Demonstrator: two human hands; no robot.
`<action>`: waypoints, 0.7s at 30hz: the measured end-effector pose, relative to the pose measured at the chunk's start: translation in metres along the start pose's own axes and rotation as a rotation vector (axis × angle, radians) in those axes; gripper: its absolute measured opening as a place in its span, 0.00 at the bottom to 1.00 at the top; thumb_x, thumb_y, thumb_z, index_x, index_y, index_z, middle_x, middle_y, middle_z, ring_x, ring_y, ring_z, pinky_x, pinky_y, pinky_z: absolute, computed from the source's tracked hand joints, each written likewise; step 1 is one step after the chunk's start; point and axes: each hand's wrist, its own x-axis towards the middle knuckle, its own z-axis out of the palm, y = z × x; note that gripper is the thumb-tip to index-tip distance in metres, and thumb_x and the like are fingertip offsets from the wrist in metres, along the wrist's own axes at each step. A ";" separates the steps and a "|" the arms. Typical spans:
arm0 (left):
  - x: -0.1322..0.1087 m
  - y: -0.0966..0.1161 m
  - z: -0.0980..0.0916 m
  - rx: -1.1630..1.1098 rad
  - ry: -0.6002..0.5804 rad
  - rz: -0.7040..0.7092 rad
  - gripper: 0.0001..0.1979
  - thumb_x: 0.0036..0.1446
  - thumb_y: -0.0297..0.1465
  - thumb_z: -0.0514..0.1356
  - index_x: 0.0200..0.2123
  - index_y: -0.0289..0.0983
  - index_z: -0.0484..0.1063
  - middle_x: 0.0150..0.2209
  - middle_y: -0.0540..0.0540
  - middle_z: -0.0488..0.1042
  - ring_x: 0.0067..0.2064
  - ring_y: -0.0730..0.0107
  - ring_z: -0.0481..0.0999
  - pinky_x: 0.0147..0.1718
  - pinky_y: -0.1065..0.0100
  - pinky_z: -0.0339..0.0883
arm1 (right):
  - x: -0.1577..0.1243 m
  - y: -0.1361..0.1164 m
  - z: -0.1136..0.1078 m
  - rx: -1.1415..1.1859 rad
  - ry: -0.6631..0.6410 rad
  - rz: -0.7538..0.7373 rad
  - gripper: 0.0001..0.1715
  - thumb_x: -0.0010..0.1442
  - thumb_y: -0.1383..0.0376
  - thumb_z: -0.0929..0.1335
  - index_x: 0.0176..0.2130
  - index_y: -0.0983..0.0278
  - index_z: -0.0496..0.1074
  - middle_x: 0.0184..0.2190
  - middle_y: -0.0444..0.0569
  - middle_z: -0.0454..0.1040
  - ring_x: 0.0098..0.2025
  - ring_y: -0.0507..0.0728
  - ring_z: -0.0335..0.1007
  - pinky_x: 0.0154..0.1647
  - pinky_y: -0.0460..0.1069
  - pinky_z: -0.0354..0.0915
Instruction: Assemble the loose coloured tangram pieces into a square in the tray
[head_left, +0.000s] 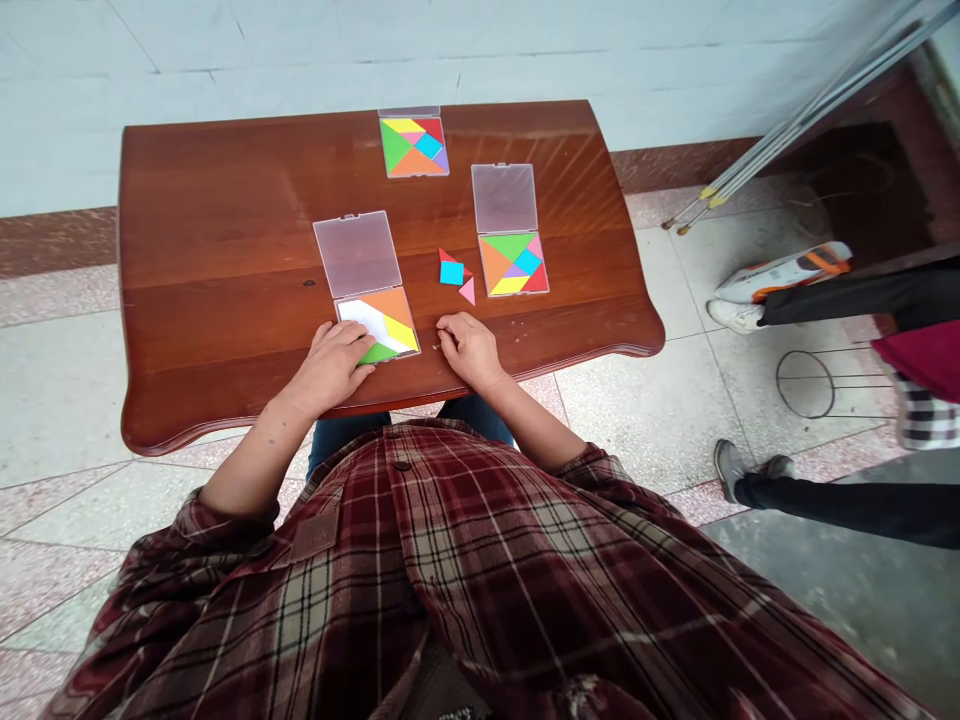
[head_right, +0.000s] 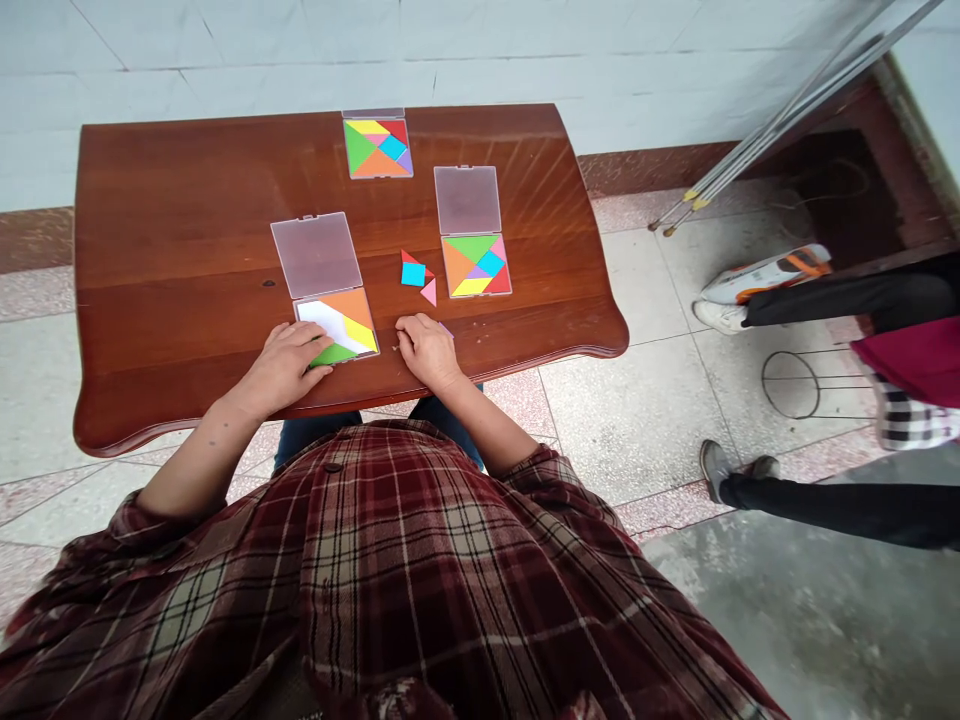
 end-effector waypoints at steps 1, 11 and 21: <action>0.000 -0.001 0.000 0.000 0.002 0.006 0.16 0.60 0.33 0.57 0.50 0.37 0.74 0.54 0.37 0.72 0.59 0.48 0.67 0.61 0.45 0.57 | 0.000 0.000 0.000 -0.006 0.000 -0.001 0.11 0.64 0.68 0.61 0.39 0.60 0.73 0.38 0.51 0.77 0.42 0.59 0.72 0.45 0.51 0.66; -0.002 -0.006 -0.008 0.072 -0.021 -0.108 0.18 0.60 0.33 0.57 0.52 0.34 0.74 0.58 0.35 0.69 0.62 0.46 0.64 0.61 0.46 0.58 | 0.000 0.001 0.000 0.008 0.002 -0.009 0.11 0.64 0.69 0.62 0.39 0.61 0.72 0.38 0.51 0.77 0.42 0.58 0.72 0.47 0.51 0.66; -0.001 -0.001 -0.007 0.106 -0.045 -0.164 0.17 0.61 0.31 0.58 0.53 0.39 0.73 0.60 0.38 0.69 0.63 0.47 0.62 0.62 0.45 0.57 | -0.001 0.001 0.000 0.010 0.010 -0.012 0.11 0.64 0.67 0.61 0.39 0.61 0.73 0.37 0.52 0.77 0.40 0.59 0.71 0.45 0.52 0.65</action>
